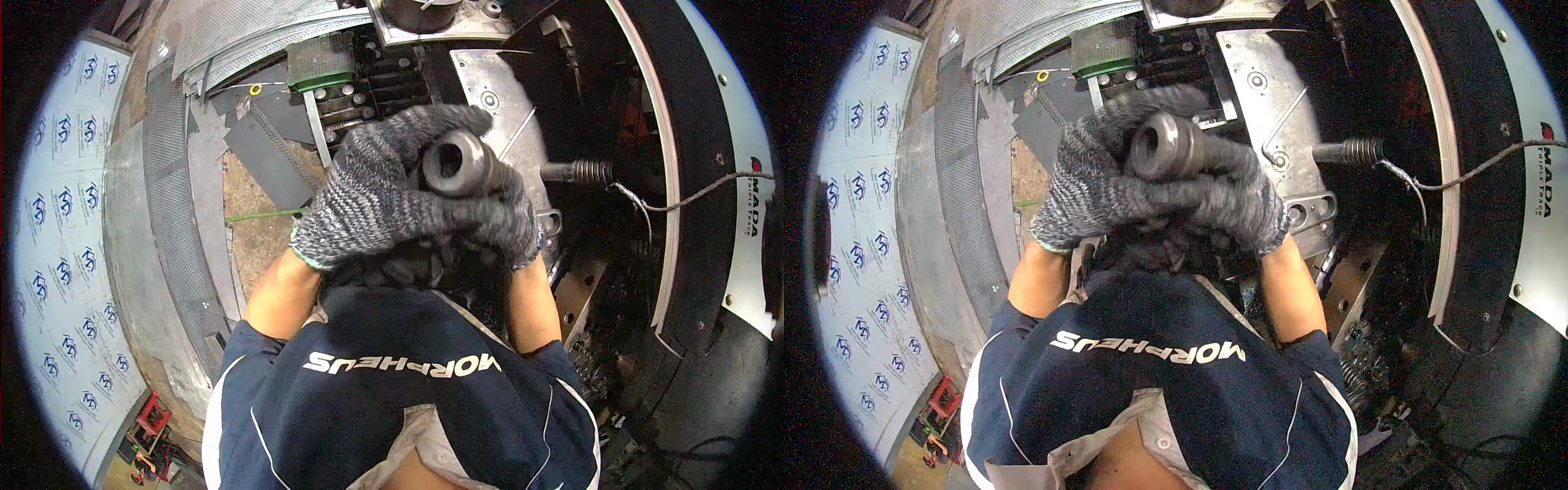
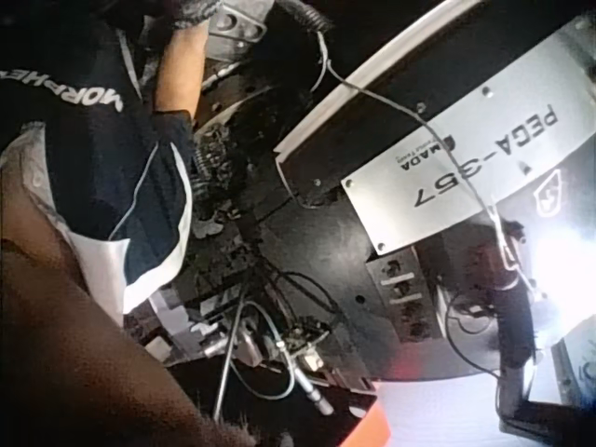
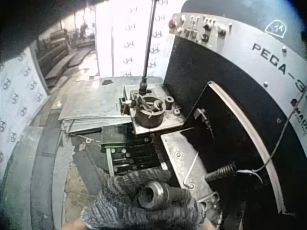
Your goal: Cleaning metal fabrication components with a cloth and inspecting them for quality.
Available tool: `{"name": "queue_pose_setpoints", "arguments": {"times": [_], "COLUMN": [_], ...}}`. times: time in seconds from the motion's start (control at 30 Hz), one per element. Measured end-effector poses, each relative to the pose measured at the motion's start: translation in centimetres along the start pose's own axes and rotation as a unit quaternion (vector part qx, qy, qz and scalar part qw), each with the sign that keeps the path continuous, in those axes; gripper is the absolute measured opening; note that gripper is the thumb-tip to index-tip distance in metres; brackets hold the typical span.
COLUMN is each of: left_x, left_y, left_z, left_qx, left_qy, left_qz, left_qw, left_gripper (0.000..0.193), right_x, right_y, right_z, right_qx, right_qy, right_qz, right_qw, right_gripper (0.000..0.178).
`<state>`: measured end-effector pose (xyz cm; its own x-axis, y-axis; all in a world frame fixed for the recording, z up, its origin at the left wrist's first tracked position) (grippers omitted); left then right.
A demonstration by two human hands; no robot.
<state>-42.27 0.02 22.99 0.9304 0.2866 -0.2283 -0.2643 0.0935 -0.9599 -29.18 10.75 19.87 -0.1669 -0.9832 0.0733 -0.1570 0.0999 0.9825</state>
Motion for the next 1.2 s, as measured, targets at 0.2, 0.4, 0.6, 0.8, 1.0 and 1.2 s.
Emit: {"name": "queue_pose_setpoints", "arguments": {"times": [0.2, 0.4, 0.6, 0.8, 1.0, 1.2], "left_x": [-0.8, 0.0, 0.8, 1.1, 1.6, 1.5], "left_y": [3.0, 4.3, 3.9, 3.8, 4.5, 4.5], "left_z": [0.2, -0.3, -1.3, -2.3, -2.6, -3.2], "left_qx": [-0.037, 0.026, 0.015, -0.066, -0.094, -0.078], "left_qy": [-0.141, -0.13, -0.072, -0.096, -0.168, -0.192], "left_qz": [0.006, 0.028, -0.064, -0.335, -0.394, -0.259], "left_qw": [0.989, 0.991, 0.995, 0.935, 0.898, 0.943], "left_gripper": [0.056, 0.054, 0.058, 0.062, 0.054, 0.046], "right_x": [-0.4, 1.7, 1.4, 0.6, 2.1, 3.3], "right_y": [0.0, 4.0, 2.7, 1.8, 0.7, 0.5], "right_z": [0.1, 0.5, 1.3, 1.9, 1.9, 1.0], "right_qx": [-0.079, -0.242, -0.173, -0.149, -0.131, -0.213], "right_qy": [-0.238, -0.103, -0.156, -0.154, -0.195, -0.19], "right_qz": [0.126, -0.325, -0.219, -0.073, -0.098, -0.358], "right_qw": [0.96, 0.908, 0.947, 0.974, 0.967, 0.889], "right_gripper": [0.035, 0.034, 0.037, 0.031, 0.031, 0.042]}}
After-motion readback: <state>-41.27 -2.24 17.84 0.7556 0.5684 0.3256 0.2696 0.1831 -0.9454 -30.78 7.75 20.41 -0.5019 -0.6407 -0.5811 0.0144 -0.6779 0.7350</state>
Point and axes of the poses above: each hand's wrist, its own z-axis towards the middle knuckle, its own x-axis out of the palm, y = z × x, the point moved 3 cm from there along z, towards the middle knuckle, and after that the axes turned 11 degrees about y, right-handed, at the moved point
